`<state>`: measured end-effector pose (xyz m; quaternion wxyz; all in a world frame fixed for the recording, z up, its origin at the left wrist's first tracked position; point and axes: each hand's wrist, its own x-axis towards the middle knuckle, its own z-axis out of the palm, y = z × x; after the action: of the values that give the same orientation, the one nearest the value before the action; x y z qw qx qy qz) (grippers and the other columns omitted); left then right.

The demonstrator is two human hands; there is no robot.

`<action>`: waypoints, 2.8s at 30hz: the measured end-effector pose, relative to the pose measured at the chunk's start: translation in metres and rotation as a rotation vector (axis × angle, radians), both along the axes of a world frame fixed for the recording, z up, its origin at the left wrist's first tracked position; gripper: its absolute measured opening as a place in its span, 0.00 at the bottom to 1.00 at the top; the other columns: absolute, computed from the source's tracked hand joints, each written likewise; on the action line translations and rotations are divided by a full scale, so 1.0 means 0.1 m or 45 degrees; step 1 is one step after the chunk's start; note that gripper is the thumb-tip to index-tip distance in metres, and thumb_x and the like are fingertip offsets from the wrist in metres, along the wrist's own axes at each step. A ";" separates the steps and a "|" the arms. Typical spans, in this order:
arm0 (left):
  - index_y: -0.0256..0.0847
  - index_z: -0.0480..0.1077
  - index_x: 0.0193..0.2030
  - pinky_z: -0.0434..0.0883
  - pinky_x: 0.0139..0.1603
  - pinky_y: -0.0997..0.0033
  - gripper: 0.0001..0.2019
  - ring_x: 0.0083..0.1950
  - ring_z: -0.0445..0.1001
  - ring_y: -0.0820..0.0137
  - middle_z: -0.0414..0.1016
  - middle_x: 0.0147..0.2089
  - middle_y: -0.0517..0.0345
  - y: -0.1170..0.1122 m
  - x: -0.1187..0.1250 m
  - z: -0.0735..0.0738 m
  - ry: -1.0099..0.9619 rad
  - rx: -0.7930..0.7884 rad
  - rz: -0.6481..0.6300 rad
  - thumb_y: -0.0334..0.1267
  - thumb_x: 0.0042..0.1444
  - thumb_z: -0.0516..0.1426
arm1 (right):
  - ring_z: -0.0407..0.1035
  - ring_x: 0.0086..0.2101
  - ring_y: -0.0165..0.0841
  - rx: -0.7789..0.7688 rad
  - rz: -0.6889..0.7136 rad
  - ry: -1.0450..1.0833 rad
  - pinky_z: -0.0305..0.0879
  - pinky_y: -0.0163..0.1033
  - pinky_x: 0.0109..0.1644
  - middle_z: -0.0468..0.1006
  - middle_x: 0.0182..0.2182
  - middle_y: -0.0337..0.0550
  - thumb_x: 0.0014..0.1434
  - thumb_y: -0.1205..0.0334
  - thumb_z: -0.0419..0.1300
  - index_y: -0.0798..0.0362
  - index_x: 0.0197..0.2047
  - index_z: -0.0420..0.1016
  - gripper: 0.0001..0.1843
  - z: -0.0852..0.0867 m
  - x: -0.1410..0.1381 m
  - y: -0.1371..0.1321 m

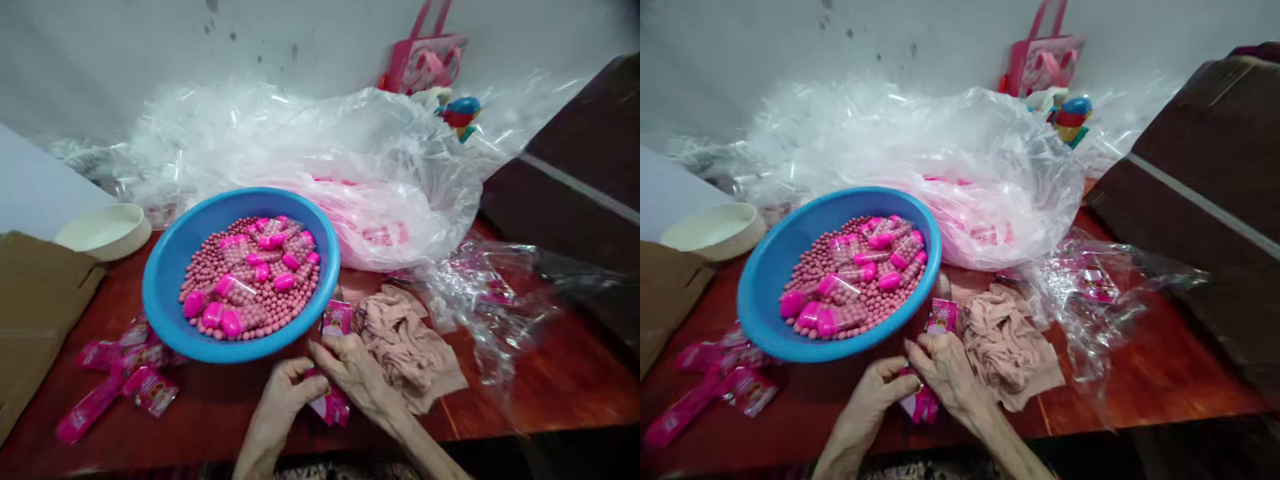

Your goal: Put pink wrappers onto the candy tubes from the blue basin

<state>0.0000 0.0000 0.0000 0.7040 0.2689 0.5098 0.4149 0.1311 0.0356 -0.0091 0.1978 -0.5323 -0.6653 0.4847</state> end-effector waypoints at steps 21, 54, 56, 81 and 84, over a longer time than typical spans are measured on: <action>0.34 0.78 0.30 0.58 0.20 0.79 0.13 0.21 0.60 0.77 0.70 0.20 0.60 -0.22 0.12 -0.05 0.160 -0.017 0.473 0.45 0.48 0.63 | 0.64 0.24 0.28 -0.340 -0.314 0.574 0.63 0.33 0.28 0.72 0.24 0.38 0.54 0.48 0.58 0.56 0.30 0.71 0.17 0.05 0.01 -0.20; 0.37 0.78 0.26 0.68 0.30 0.73 0.06 0.27 0.70 0.70 0.77 0.24 0.58 -0.26 -0.22 -0.17 0.563 0.060 0.474 0.38 0.43 0.65 | 0.62 0.19 0.23 -0.066 -0.367 0.382 0.59 0.31 0.23 0.64 0.17 0.29 0.59 0.53 0.58 0.55 0.23 0.66 0.18 -0.17 -0.32 -0.31; 0.37 0.78 0.26 0.67 0.26 0.73 0.05 0.24 0.69 0.70 0.76 0.22 0.59 -0.25 -0.25 -0.16 0.564 0.069 0.423 0.37 0.42 0.65 | 0.64 0.21 0.24 -0.081 -0.376 0.403 0.62 0.32 0.26 0.68 0.21 0.31 0.61 0.53 0.57 0.56 0.27 0.69 0.17 -0.20 -0.29 -0.30; 0.44 0.80 0.31 0.66 0.40 0.57 0.10 0.34 0.75 0.53 0.80 0.33 0.46 -0.21 -0.10 0.06 1.361 0.364 0.228 0.44 0.51 0.59 | 0.64 0.25 0.30 -0.174 -0.337 0.395 0.59 0.33 0.30 0.75 0.22 0.37 0.55 0.57 0.59 0.54 0.25 0.75 0.12 0.05 0.02 -0.26; 0.43 0.81 0.30 0.67 0.42 0.58 0.10 0.36 0.76 0.53 0.81 0.34 0.46 -0.19 -0.14 0.09 1.220 0.337 0.237 0.42 0.51 0.58 | 0.65 0.25 0.30 -0.162 -0.321 0.360 0.59 0.33 0.30 0.75 0.23 0.38 0.56 0.57 0.58 0.55 0.26 0.75 0.12 0.05 0.03 -0.26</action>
<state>-0.0140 -0.0193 0.0086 0.3108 0.4695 0.7405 0.3669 0.1344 0.0092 -0.0043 0.3142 -0.5494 -0.5271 0.5671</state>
